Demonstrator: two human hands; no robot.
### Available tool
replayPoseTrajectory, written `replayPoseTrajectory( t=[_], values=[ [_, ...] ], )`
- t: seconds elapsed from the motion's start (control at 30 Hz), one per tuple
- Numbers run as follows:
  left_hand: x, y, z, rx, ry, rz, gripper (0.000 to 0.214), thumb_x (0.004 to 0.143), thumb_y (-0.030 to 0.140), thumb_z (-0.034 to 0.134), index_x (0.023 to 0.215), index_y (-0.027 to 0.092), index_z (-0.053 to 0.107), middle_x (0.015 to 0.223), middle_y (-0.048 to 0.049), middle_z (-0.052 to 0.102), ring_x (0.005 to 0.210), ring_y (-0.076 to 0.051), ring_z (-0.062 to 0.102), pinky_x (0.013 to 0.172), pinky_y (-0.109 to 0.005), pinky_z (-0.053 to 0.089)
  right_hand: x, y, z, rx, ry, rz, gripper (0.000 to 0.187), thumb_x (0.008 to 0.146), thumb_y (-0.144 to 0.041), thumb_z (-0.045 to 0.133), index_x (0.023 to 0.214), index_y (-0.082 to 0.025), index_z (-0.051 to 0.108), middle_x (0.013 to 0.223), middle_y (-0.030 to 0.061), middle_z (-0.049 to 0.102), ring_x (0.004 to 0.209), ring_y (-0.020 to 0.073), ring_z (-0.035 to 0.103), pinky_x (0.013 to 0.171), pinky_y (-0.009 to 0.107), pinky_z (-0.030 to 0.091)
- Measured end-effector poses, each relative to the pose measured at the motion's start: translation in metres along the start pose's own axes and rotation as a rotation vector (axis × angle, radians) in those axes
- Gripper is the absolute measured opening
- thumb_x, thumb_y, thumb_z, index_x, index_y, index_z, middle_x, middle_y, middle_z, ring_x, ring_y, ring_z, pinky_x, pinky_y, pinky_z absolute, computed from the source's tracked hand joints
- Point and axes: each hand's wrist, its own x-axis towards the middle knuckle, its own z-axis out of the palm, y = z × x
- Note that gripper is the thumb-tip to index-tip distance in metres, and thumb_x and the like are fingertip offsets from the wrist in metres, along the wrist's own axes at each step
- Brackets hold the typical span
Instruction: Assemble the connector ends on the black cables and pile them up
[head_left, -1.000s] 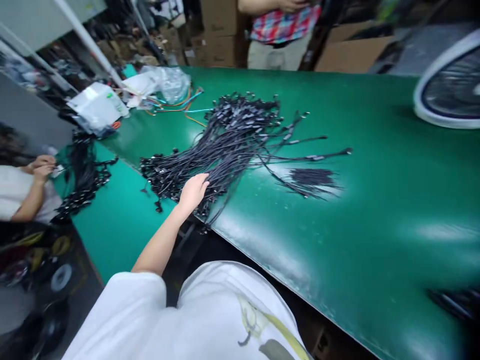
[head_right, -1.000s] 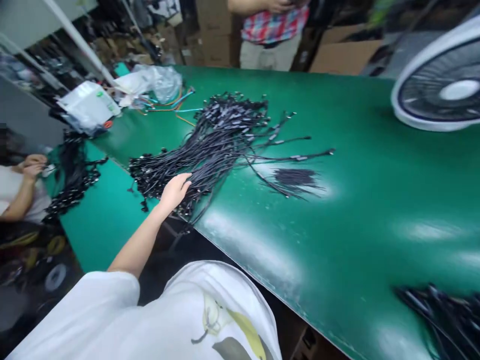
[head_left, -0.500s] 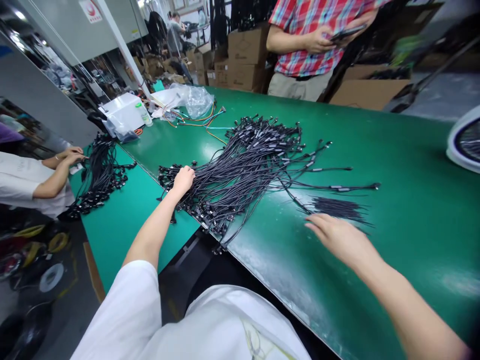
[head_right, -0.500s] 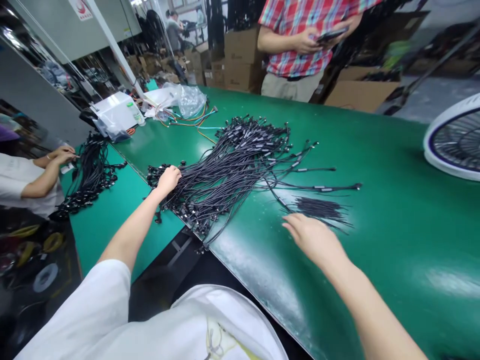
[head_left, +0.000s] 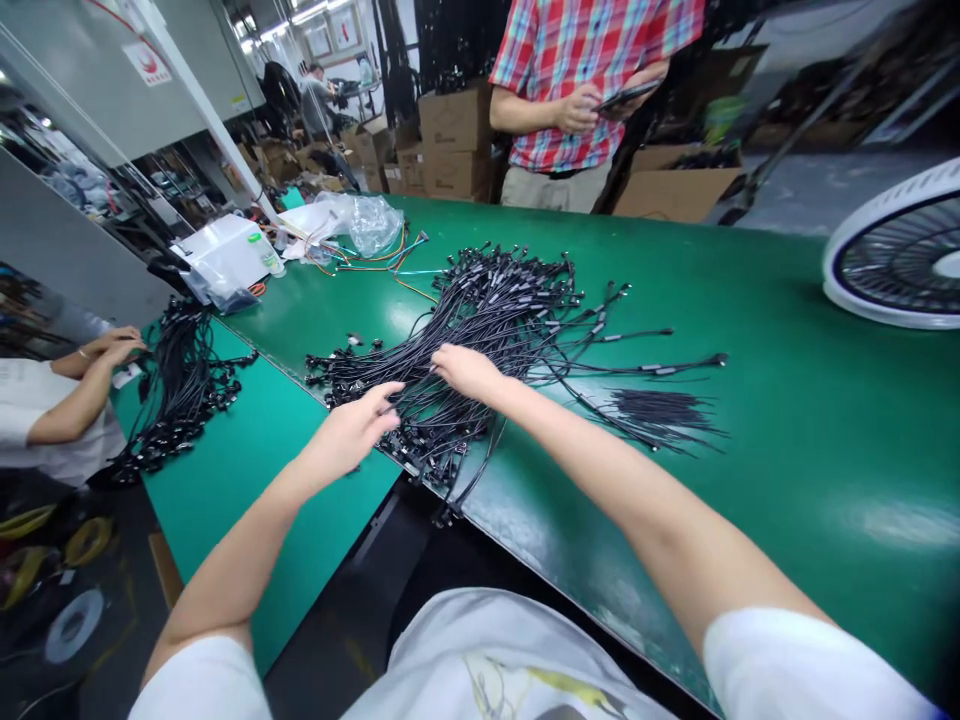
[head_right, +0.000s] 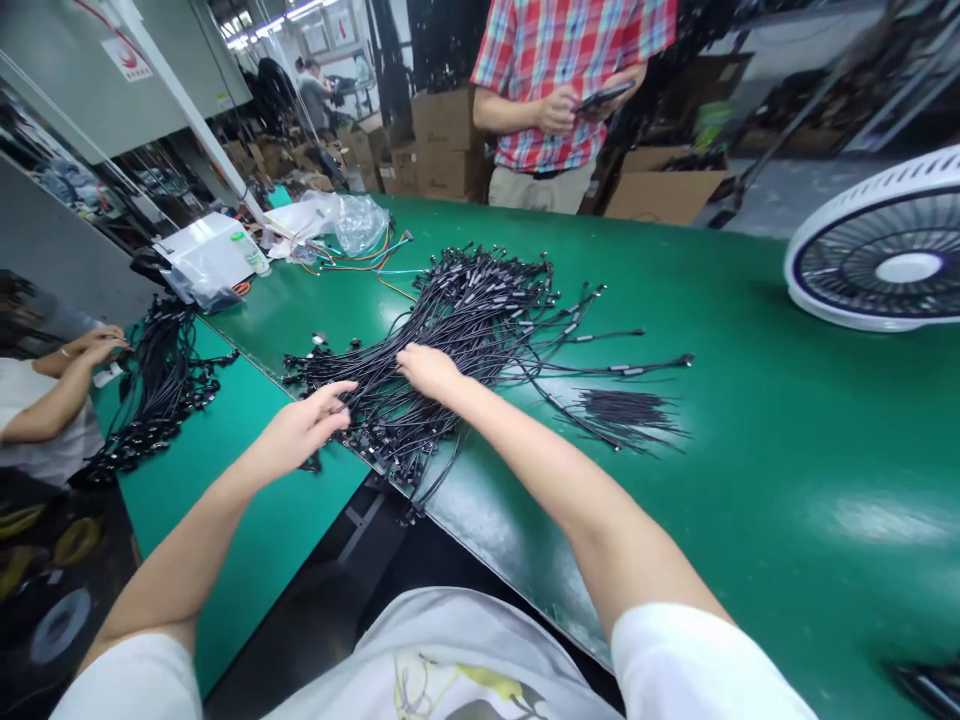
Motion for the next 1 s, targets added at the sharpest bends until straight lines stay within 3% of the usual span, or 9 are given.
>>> replayPoseTrajectory(
  t=[0.13,0.27,0.33,0.43,0.57,0.7,0.83,0.9,1.0],
  values=[
    [-0.039,-0.041,-0.016,-0.104,-0.023,-0.19,0.03,0.09,0.04,0.044,0.107,0.023,0.061,0.075,0.0011,0.06,0.071,-0.015,0.056,0.067,-0.025,0.044,0.006,0.028,-0.01,-0.034,0.054,0.106,0.025,0.097,-0.024,0.043,0.101,-0.011,0.064,0.11,0.0162,0.06,0.088,0.0202,0.057,0.07,0.03,0.042],
    [-0.063,-0.064,0.003,-0.335,-0.005,-0.249,0.027,0.088,0.045,0.049,0.084,0.02,0.058,0.065,0.0038,0.048,0.057,-0.01,0.042,0.054,-0.022,0.037,-0.004,0.0,-0.034,0.006,0.236,-0.09,0.029,0.101,-0.025,0.033,0.11,-0.017,0.06,0.113,0.009,0.061,0.098,0.0168,0.055,0.08,0.027,0.041],
    [-0.075,-0.064,0.012,-0.495,-0.075,-0.221,0.03,0.082,0.046,0.061,0.075,0.018,0.055,0.061,0.0048,0.045,0.053,-0.008,0.037,0.049,-0.02,0.033,-0.006,-0.009,-0.06,-0.013,0.387,-0.162,0.031,0.101,-0.022,0.03,0.111,-0.017,0.059,0.11,0.0087,0.062,0.1,0.0174,0.054,0.083,0.029,0.04],
    [-0.097,-0.063,0.011,-0.857,-0.156,-0.078,0.032,0.076,0.041,0.07,0.066,0.015,0.055,0.054,0.0053,0.044,0.043,-0.004,0.033,0.039,-0.017,0.028,-0.011,0.007,-0.116,-0.153,0.527,0.021,0.037,0.102,-0.025,0.027,0.11,-0.011,0.061,0.104,0.0129,0.063,0.1,0.0212,0.051,0.084,0.034,0.038],
    [-0.112,-0.063,0.001,-1.33,0.012,0.124,0.035,0.088,0.044,0.057,0.066,0.017,0.056,0.037,0.0098,0.031,0.027,-0.002,0.02,0.029,-0.012,0.024,-0.05,0.038,-0.174,-0.399,0.539,0.191,0.061,0.103,-0.037,0.009,0.117,-0.005,0.059,0.108,0.016,0.062,0.11,0.0251,0.048,0.084,0.038,0.033],
    [-0.079,-0.034,0.024,-1.372,0.2,-0.054,0.029,0.08,0.042,0.07,0.068,0.017,0.062,0.068,0.0003,0.067,0.058,-0.007,0.061,0.066,-0.023,0.057,-0.116,0.012,-0.149,-0.562,0.335,0.309,0.048,0.101,-0.024,0.017,0.131,-0.001,0.048,0.087,0.0172,0.063,0.086,0.0237,0.06,0.063,0.033,0.032],
    [-0.028,0.018,0.082,-1.007,0.131,0.011,0.035,0.085,0.045,0.061,0.104,0.016,0.07,0.129,-0.0117,0.062,0.116,-0.025,0.06,0.101,-0.04,0.047,-0.183,-0.041,-0.087,-0.387,-0.071,0.067,0.029,0.088,-0.006,0.037,0.099,-0.012,0.063,0.073,0.0097,0.063,0.055,0.016,0.055,0.048,0.029,0.024],
    [-0.015,0.043,0.109,-0.826,0.028,0.146,0.038,0.082,0.043,0.065,0.113,0.02,0.068,0.129,-0.0093,0.062,0.122,-0.024,0.055,0.106,-0.038,0.041,-0.204,-0.056,-0.074,-0.239,-0.117,-0.058,0.023,0.091,-0.012,0.039,0.085,-0.016,0.061,0.072,0.0062,0.063,0.055,0.0151,0.056,0.047,0.029,0.023],
    [-0.01,0.069,0.134,-0.792,-0.268,0.198,0.031,0.085,0.039,0.062,0.108,0.02,0.068,0.087,-0.0037,0.07,0.088,-0.017,0.064,0.09,-0.033,0.048,-0.218,-0.048,-0.078,-0.078,0.015,0.034,0.025,0.097,-0.03,0.041,0.086,-0.018,0.06,0.073,0.0048,0.065,0.063,0.0152,0.059,0.049,0.026,0.025]
  ],
)
